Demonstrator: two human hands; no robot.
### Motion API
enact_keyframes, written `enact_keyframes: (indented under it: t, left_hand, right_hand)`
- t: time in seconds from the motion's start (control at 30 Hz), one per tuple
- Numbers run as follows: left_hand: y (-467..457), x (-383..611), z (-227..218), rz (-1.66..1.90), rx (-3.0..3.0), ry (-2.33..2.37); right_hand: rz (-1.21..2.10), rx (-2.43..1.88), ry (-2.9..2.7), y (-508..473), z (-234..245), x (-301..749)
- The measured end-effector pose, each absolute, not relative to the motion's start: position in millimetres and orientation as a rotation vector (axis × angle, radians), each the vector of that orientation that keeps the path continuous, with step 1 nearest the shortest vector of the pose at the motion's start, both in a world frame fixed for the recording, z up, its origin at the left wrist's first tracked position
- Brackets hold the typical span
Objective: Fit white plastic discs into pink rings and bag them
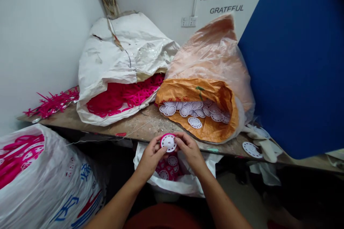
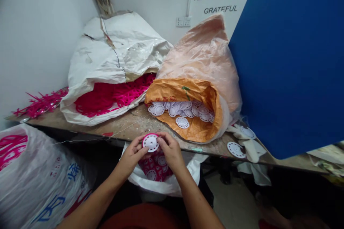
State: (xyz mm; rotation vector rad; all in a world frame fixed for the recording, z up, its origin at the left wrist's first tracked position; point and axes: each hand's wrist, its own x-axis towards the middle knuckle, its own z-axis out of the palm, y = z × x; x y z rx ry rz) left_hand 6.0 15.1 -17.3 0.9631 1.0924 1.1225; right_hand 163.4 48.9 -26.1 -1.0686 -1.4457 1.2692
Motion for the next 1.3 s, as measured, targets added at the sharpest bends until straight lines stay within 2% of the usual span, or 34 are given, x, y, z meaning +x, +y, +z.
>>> enact_keyframes:
  t: [0.07, 0.33, 0.43, 0.6, 0.7, 0.83, 1.0, 1.13, 1.3]
  left_hand:
    - [12.9, 5.4, -16.2, 1.126, 0.958, 1.113]
    - [7.6, 8.1, -27.7, 1.145, 0.822, 1.191]
    - [10.5, -12.8, -23.0, 1.061, 1.132, 1.314]
    - [48.7, -101.1, 4.2, 1.117, 1.915, 1.884]
    - [84.9, -165.3, 19.0, 0.81, 2.03, 2.256]
    - [122.7, -221.6, 23.9, 0.629, 1.992, 2.284]
    - [136.8, -231.9, 13.3, 0.552, 1.925, 2.225]
    - [131.6, -224.7, 7.7, 0.701, 1.855, 2.196]
    - [108.4, -203.3, 11.5, 1.11, 1.692, 2.063]
  right_hand:
    - [1.276, -1.049, -1.51, 46.2, -27.6, 164.7]
    - [0.974, -1.157, -1.792, 41.4, -28.1, 157.3]
    - [0.836, -1.227, -1.825, 60.1, -23.4, 177.4]
    - [0.245, -1.645, -1.819, 119.6, -36.0, 229.0]
    - [0.054, -1.833, -1.901, 135.9, -51.6, 244.9]
    - [0.05, -1.857, -1.894, 136.4, -62.7, 249.3]
    - [0.239, -1.794, -1.776, 138.7, -60.6, 253.5]
    - [0.291, -1.672, -1.688, 138.5, -57.6, 256.4]
    - [0.182, -1.59, -1.387, 127.9, -44.9, 252.5]
